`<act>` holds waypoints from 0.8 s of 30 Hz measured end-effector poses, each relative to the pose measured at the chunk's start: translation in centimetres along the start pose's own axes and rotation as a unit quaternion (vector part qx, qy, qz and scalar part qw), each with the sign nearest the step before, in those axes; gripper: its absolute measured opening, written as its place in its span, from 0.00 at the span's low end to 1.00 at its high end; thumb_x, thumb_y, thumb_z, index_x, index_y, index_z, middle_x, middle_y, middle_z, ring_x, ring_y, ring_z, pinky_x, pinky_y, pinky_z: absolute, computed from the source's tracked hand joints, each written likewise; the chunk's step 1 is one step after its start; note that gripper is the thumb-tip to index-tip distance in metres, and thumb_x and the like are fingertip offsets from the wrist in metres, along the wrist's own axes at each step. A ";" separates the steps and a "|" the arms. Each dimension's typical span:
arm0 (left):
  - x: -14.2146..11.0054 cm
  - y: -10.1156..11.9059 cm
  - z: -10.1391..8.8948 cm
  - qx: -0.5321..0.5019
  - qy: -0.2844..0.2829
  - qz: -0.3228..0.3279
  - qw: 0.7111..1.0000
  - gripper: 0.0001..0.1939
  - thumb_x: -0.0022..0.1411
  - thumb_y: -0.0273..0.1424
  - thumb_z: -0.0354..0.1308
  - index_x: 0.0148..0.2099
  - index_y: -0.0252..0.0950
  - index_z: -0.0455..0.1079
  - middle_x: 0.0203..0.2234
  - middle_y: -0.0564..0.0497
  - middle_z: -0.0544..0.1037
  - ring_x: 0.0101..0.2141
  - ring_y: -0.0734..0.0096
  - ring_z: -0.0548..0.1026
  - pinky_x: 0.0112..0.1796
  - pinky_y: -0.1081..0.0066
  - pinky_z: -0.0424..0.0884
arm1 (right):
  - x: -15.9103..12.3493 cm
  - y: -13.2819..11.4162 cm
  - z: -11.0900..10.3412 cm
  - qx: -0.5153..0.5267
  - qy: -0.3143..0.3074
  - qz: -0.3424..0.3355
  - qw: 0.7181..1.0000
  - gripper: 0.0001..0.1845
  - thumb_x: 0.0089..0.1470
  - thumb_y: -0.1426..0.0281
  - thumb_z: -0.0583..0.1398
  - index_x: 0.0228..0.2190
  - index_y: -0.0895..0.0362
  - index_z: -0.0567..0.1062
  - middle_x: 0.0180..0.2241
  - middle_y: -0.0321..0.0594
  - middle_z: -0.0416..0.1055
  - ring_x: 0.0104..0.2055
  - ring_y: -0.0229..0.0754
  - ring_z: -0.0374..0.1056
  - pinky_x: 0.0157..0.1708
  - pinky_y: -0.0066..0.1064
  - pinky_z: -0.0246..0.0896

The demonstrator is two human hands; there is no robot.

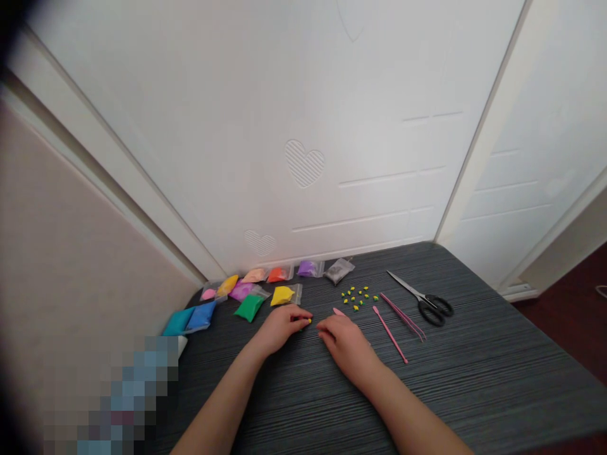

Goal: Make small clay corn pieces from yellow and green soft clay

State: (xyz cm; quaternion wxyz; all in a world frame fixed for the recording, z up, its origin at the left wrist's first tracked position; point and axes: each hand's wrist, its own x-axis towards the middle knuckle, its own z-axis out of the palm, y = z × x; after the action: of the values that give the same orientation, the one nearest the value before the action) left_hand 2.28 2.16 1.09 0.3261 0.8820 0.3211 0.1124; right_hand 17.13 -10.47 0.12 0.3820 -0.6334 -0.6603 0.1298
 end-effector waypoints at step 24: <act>3.1 10.5 -8.6 -0.610 0.272 0.080 0.740 0.10 0.48 0.30 0.60 0.35 0.32 0.69 0.26 0.53 0.73 0.26 0.80 0.69 0.25 0.80 0.62 | 0.5 -1.1 1.9 -0.095 0.031 0.032 0.994 0.07 0.47 0.68 0.58 0.22 0.54 0.66 0.24 0.33 0.68 0.32 0.40 0.63 0.41 0.36 0.55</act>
State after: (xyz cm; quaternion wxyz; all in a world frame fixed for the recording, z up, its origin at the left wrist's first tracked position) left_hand 6.30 2.35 14.39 0.6831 0.4484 0.1875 0.5451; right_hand 15.15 -9.64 -0.30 0.3360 -0.6916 -0.6366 0.0587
